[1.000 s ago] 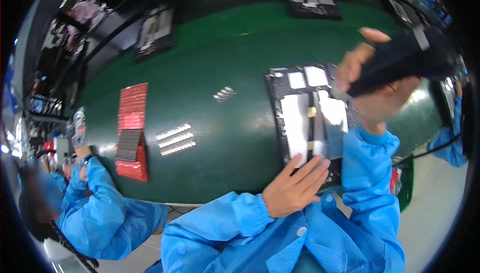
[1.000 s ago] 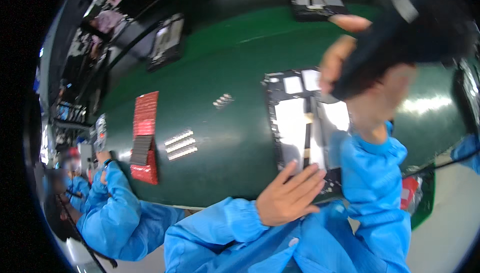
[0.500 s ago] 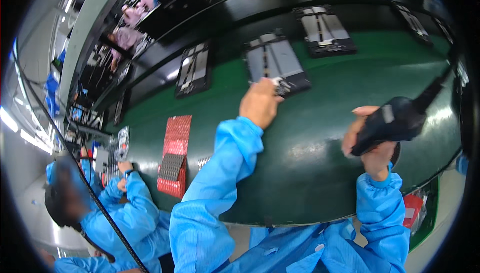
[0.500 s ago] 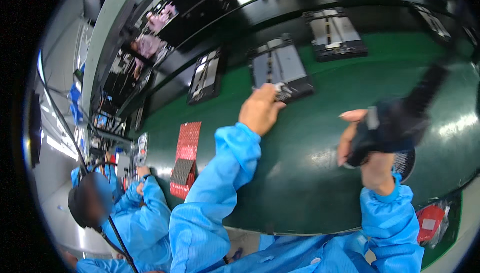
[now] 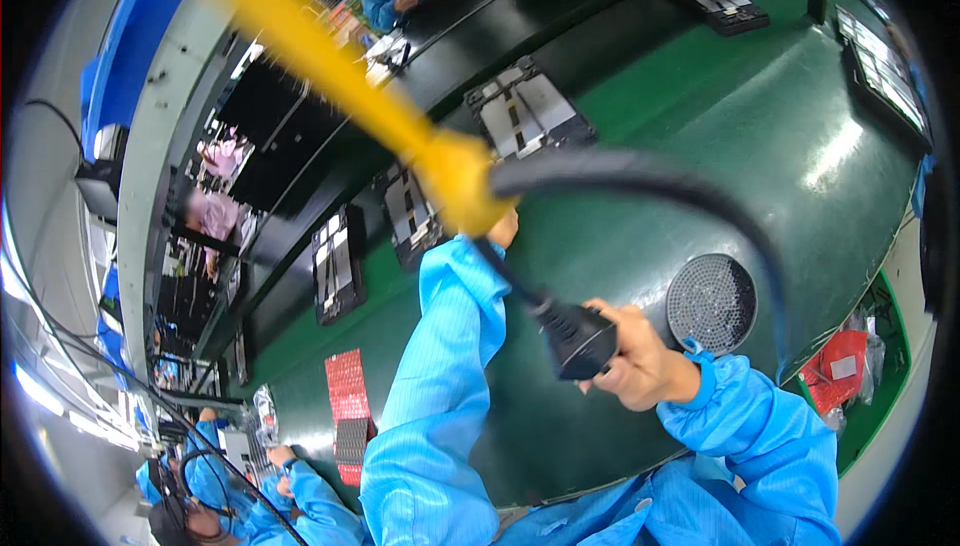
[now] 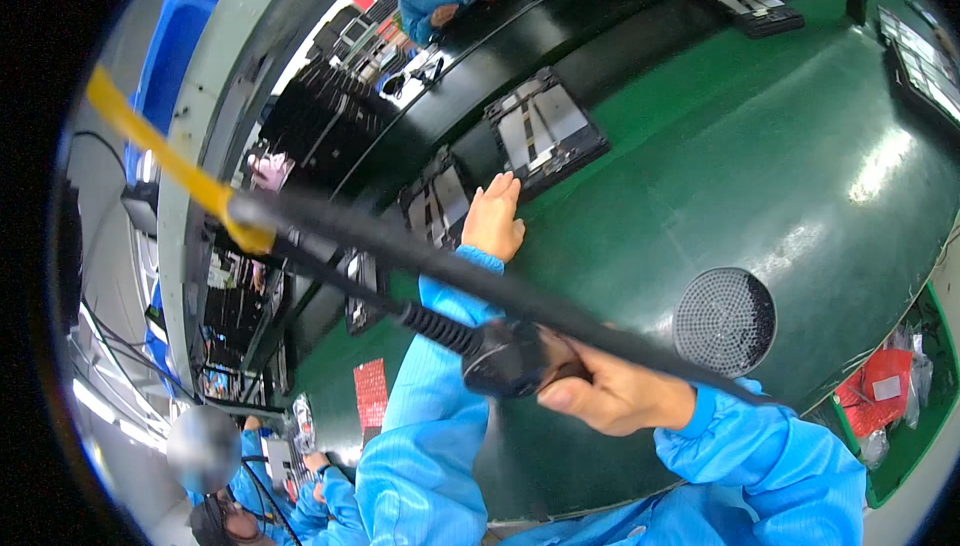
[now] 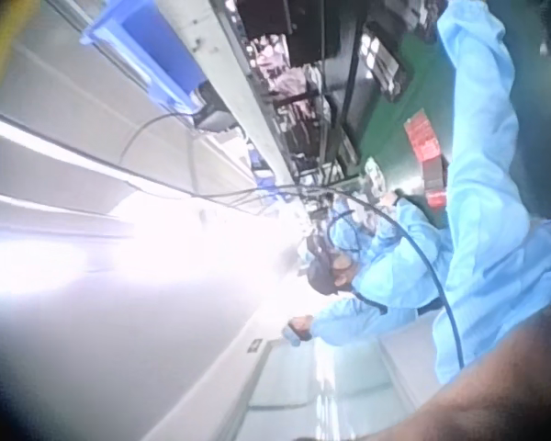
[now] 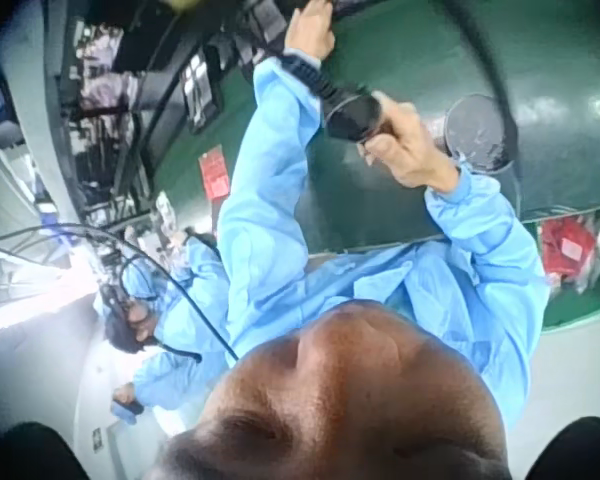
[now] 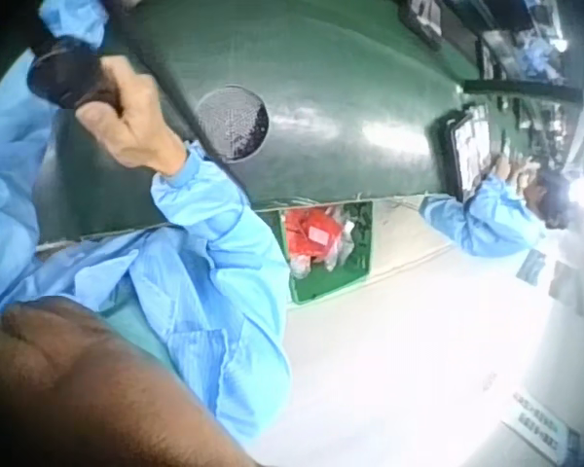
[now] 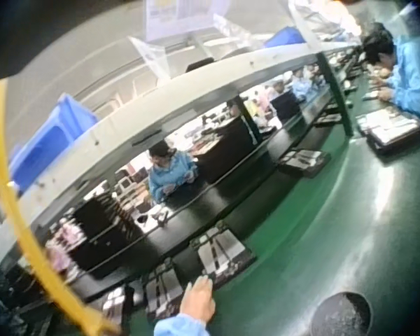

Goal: Manually assembling electronic components and securing ribbons with an electric screwdriver at a factory workbench.

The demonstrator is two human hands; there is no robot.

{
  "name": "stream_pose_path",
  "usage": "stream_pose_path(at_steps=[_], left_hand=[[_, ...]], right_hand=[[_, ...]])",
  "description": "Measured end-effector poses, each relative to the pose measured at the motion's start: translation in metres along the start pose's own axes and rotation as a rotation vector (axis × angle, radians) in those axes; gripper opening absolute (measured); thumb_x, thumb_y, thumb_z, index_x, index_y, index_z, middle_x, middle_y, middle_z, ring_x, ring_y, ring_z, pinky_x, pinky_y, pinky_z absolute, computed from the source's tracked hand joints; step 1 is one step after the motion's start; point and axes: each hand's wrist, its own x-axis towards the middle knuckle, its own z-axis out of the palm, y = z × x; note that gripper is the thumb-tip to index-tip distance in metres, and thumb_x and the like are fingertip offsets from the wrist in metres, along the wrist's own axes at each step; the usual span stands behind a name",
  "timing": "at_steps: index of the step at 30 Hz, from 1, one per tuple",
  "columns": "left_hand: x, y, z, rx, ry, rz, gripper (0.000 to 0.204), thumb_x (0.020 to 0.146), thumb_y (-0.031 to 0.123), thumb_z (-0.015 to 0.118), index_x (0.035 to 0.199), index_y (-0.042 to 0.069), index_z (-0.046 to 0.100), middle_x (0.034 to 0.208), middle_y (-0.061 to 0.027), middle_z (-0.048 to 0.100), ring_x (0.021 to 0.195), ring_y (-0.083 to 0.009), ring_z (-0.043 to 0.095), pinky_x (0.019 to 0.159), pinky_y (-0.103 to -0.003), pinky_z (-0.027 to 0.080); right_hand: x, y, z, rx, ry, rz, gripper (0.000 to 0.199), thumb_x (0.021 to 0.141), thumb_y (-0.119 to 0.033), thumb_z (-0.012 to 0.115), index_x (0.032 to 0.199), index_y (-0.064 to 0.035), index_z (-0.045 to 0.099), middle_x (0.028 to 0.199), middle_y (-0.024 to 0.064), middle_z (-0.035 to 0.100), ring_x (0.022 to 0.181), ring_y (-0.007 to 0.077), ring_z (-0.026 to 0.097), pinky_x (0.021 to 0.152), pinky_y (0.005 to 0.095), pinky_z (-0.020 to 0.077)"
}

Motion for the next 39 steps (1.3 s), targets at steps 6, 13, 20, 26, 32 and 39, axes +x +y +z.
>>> stream_pose_path(at_steps=[6,13,20,26,32,39], left_hand=[[0.056,0.052,-0.042,0.073,-0.290,-0.199,0.066,0.066,0.000,0.067,0.126,0.002,0.042,0.143,-0.0135,0.034,0.128,-0.0289,0.040,0.102,-0.049,0.037],[0.060,0.026,-0.031,0.219,0.277,-0.349,0.030,0.065,0.007,0.061,0.095,0.008,0.061,0.090,-0.0062,0.063,0.091,-0.0260,0.060,0.068,-0.041,0.045],[-0.012,0.068,-0.087,-0.063,0.422,-0.090,0.045,0.058,0.007,0.060,0.103,0.005,0.060,0.104,-0.0103,0.064,0.102,-0.0284,0.058,0.089,-0.045,0.038],[-0.110,0.141,-0.106,-0.150,0.332,-0.014,0.053,0.059,0.002,0.064,0.112,0.003,0.060,0.118,-0.0109,0.060,0.121,-0.0334,0.048,0.102,-0.058,0.027],[-0.185,0.192,-0.110,-0.268,0.247,-0.065,0.045,0.067,-0.005,0.064,0.111,0.002,0.061,0.119,-0.0125,0.060,0.122,-0.0369,0.047,0.103,-0.062,0.023],[-0.211,0.191,-0.100,-0.576,0.333,-0.198,0.043,0.078,-0.001,0.064,0.120,-0.001,0.055,0.127,-0.0202,0.053,0.124,-0.0374,0.045,0.105,-0.055,0.026]], right_hand=[[-0.002,0.000,-0.009,-0.037,-0.015,0.016,0.045,0.087,-0.031,0.063,0.111,0.0039,0.047,0.072,0.0103,0.063,0.059,0.0194,0.061,0.052,0.0305,0.0448],[0.001,-0.001,-0.013,-0.028,0.021,-0.033,0.043,0.087,-0.032,0.062,0.108,0.0033,0.049,0.071,0.0113,0.062,0.058,0.0208,0.060,0.052,0.0303,0.0436],[-0.005,0.002,-0.017,-0.030,0.024,0.006,0.039,0.091,-0.037,0.056,0.096,0.0021,0.051,0.062,0.0065,0.054,0.053,0.0129,0.053,0.047,0.0287,0.0411],[-0.008,-0.029,-0.023,0.251,0.201,0.036,0.052,0.090,-0.049,0.052,0.096,0.0025,0.052,0.061,0.0071,0.055,0.049,0.0104,0.053,0.045,0.0227,0.0430],[0.002,-0.060,-0.064,0.062,0.393,-0.237,0.080,0.088,-0.069,0.029,0.105,0.0067,0.049,0.060,0.0109,0.056,0.045,0.0154,0.053,0.042,0.0258,0.0442],[-0.001,-0.048,-0.107,-0.149,0.469,-0.210,0.078,0.088,-0.070,0.028,0.103,0.0035,0.050,0.061,0.0092,0.054,0.047,0.0155,0.054,0.045,0.0275,0.0454]])
